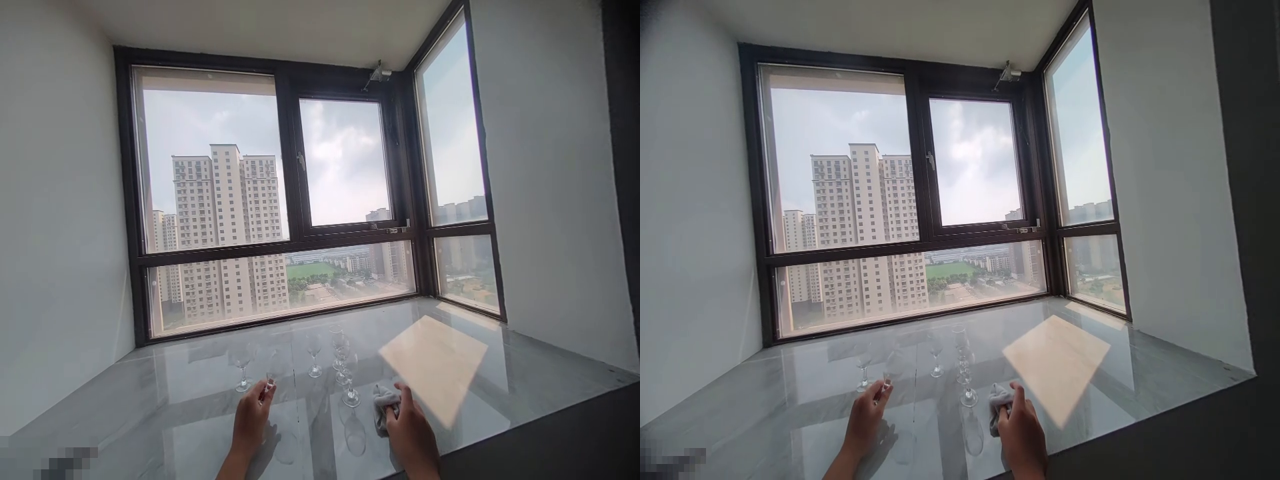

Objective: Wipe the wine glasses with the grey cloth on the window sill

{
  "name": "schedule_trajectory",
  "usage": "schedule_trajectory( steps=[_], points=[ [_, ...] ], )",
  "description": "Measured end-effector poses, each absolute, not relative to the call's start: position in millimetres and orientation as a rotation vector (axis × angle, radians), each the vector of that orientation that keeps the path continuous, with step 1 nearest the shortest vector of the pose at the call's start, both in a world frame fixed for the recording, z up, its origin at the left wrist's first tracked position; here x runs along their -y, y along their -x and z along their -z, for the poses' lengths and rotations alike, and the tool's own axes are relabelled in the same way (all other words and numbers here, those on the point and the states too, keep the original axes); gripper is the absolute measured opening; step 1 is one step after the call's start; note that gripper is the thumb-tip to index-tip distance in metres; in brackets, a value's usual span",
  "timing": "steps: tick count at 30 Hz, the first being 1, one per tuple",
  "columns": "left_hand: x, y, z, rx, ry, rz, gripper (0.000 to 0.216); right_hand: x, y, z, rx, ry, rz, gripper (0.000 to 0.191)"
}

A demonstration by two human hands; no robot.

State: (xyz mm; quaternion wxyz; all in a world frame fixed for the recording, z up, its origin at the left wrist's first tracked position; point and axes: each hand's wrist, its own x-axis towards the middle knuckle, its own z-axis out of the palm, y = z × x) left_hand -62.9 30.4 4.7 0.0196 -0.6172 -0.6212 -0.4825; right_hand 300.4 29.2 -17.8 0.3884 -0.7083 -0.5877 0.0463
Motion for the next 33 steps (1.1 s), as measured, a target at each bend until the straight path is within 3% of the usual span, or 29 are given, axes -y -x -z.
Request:
schedule_trajectory(
  steps=[25,33],
  points=[
    [-33.1,63.0,-1.0,2.009,1.932,1.326,0.029,-26.7,-299.2,13.9,1.491,1.813,-0.129,0.037],
    [-31.6,62.5,-2.1,1.973,1.831,1.452,0.040,-28.3,-300.4,16.0,1.500,1.814,-0.158,0.036]
  ],
)
